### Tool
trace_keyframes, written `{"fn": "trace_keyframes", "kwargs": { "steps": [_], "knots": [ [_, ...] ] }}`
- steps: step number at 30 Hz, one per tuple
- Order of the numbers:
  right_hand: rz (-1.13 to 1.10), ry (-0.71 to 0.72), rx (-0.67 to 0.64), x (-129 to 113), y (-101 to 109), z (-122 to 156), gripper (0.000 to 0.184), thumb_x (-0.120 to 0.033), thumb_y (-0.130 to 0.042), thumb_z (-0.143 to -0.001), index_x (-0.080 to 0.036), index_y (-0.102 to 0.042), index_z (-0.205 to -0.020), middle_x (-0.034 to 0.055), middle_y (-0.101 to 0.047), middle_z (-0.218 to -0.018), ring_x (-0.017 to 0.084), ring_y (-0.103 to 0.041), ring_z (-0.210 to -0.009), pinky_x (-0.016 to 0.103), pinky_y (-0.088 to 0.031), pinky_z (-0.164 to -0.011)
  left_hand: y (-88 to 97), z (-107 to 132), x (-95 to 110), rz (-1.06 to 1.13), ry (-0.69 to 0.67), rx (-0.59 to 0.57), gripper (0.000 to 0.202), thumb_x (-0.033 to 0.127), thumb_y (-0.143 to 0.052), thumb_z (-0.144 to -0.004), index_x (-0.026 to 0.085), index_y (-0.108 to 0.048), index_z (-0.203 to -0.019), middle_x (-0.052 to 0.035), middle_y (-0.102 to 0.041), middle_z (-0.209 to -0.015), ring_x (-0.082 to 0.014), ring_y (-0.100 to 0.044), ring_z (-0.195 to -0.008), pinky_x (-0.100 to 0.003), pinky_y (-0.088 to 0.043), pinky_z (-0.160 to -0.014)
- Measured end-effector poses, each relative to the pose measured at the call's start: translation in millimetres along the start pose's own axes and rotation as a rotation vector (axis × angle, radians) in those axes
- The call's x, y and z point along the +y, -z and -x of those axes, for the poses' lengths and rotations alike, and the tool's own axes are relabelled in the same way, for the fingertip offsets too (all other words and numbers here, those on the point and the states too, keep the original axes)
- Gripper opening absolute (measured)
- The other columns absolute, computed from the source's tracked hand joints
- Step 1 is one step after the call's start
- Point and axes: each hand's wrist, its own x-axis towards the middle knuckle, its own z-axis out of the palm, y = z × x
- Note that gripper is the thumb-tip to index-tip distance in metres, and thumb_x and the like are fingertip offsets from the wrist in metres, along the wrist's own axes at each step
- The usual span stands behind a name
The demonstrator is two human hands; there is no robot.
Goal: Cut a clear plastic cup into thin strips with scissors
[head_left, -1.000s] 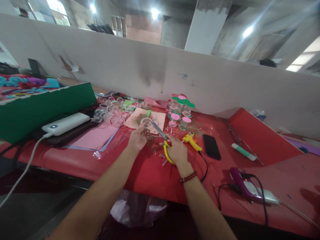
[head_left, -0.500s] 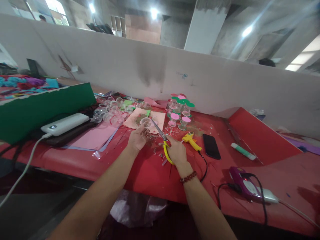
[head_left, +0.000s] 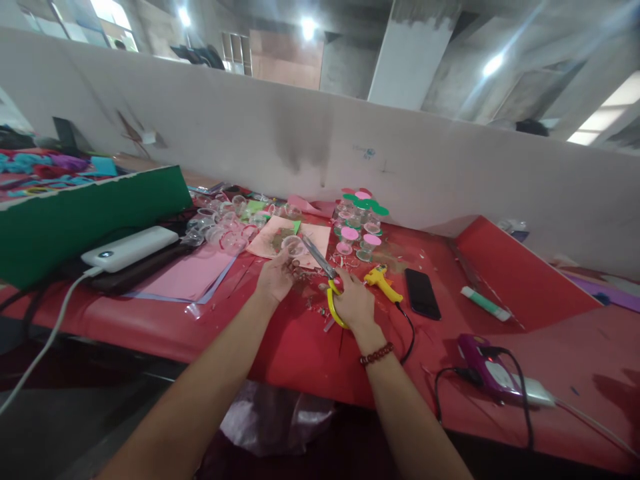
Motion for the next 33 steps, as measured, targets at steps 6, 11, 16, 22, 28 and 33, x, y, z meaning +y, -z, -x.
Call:
{"fn": "trace_keyframes", "kwargs": {
  "steps": [6,11,16,22,28,33],
  "knots": [
    [0.061,0.017,-0.025,-2.3,2.7,0.9,0.047,-0.056,-0.04,-0.092,-0.032,-0.045,-0.133,0.0075,-0.059,-0.119,0.021,-0.062,-0.099,0.029,-0.048,-0.073,2.5,-1.9,-1.7,-0.019,-0.011,0.007,0.016,0.016,-0.055,-0.084,0.013,-0.065,-0.095,-0.001,-0.058,-0.062,-0.0105,-0.057,-0.056,-0.021,-0.048,-0.054],
    [0.063,0.018,0.005,-0.1,0.5,0.6,0.046,-0.057,-0.039,-0.092,-0.032,-0.048,-0.13,0.0067,-0.061,-0.117,0.02,-0.063,-0.095,0.029,-0.048,-0.071,1.2,-0.1,-1.1,-0.013,-0.017,-0.013,0.019,0.012,-0.057,-0.08,0.013,-0.065,-0.098,-0.0008,-0.06,-0.065,-0.0097,-0.056,-0.056,-0.021,-0.048,-0.054],
    [0.055,0.035,0.01,1.9,-1.7,0.1,0.048,-0.056,-0.04,-0.092,-0.033,-0.046,-0.134,0.0071,-0.061,-0.12,0.02,-0.063,-0.099,0.029,-0.047,-0.075,1.7,0.7,-0.8,-0.024,-0.011,-0.028,0.021,0.012,-0.058,-0.079,0.014,-0.065,-0.099,-0.0006,-0.059,-0.063,-0.0103,-0.057,-0.057,-0.022,-0.049,-0.055],
    [0.068,0.015,-0.027,-1.6,1.5,0.7,0.05,-0.056,-0.042,-0.092,-0.032,-0.046,-0.136,0.0084,-0.065,-0.116,0.021,-0.065,-0.094,0.027,-0.046,-0.074,3.7,-0.6,-1.5,-0.03,-0.006,-0.017,0.02,0.016,-0.059,-0.08,0.015,-0.066,-0.099,-0.001,-0.059,-0.063,-0.0109,-0.057,-0.058,-0.022,-0.049,-0.055],
    [0.023,0.05,-0.021,-3.9,3.2,2.9,0.049,-0.057,-0.042,-0.092,-0.03,-0.049,-0.133,0.0084,-0.069,-0.105,0.022,-0.066,-0.092,0.027,-0.044,-0.074,2.0,-0.4,-1.7,-0.029,-0.004,0.004,0.019,0.017,-0.055,-0.083,0.014,-0.066,-0.098,-0.0016,-0.058,-0.063,-0.0109,-0.056,-0.057,-0.022,-0.047,-0.053],
    [0.014,0.056,-0.034,-2.8,2.3,2.1,0.049,-0.056,-0.042,-0.093,-0.029,-0.05,-0.133,0.0086,-0.07,-0.105,0.021,-0.066,-0.093,0.026,-0.043,-0.074,2.5,-0.8,-1.8,-0.033,-0.005,-0.004,0.02,0.016,-0.056,-0.082,0.014,-0.066,-0.099,-0.0016,-0.059,-0.063,-0.0111,-0.057,-0.058,-0.022,-0.047,-0.054]
  ]
}}
